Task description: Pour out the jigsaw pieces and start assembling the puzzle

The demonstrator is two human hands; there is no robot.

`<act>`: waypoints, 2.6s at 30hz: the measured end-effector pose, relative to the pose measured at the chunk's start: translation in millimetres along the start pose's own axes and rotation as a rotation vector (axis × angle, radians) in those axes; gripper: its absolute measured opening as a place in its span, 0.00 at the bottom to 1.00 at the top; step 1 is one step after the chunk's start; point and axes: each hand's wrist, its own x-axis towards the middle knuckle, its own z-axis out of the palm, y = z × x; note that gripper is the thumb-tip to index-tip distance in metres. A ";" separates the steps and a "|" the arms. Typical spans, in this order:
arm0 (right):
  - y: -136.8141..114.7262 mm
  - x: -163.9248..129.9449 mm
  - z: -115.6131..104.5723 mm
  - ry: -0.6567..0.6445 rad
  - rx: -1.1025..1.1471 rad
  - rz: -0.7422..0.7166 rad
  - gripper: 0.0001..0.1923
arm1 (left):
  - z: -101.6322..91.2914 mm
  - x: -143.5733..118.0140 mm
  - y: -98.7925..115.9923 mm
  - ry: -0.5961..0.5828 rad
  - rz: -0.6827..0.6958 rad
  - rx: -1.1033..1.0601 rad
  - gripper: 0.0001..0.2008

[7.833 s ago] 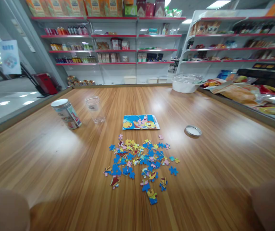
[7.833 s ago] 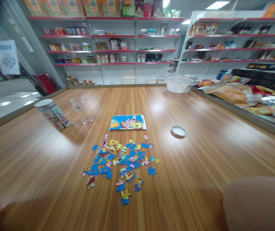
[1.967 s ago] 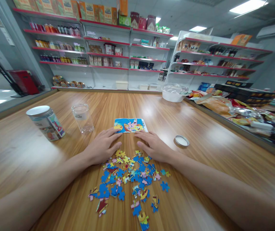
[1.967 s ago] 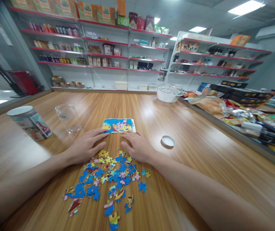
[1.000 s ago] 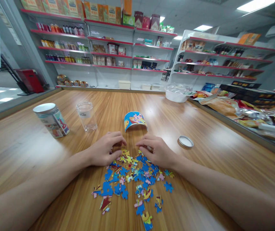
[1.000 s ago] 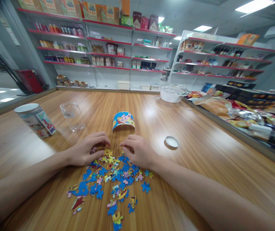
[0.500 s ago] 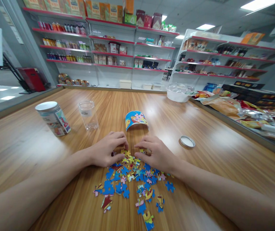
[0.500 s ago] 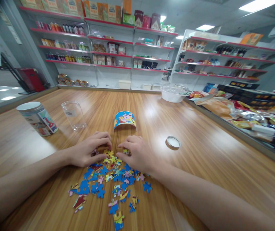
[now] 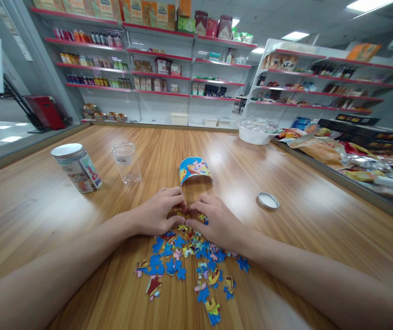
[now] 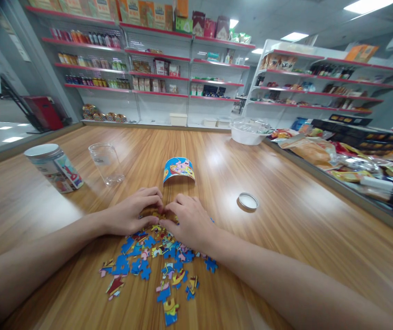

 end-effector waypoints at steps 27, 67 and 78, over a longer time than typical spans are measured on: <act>-4.4 4.2 -6.0 0.072 0.423 0.118 0.03 | 4.6 1.4 -1.1 0.192 0.109 -0.143 0.12; 62.5 21.6 -24.8 0.185 -0.188 -0.037 0.20 | 6.3 4.5 -11.0 0.416 -0.103 0.105 0.11; 67.3 29.2 -16.6 0.002 0.004 0.017 0.16 | 5.6 26.2 -45.2 0.129 -0.161 0.269 0.23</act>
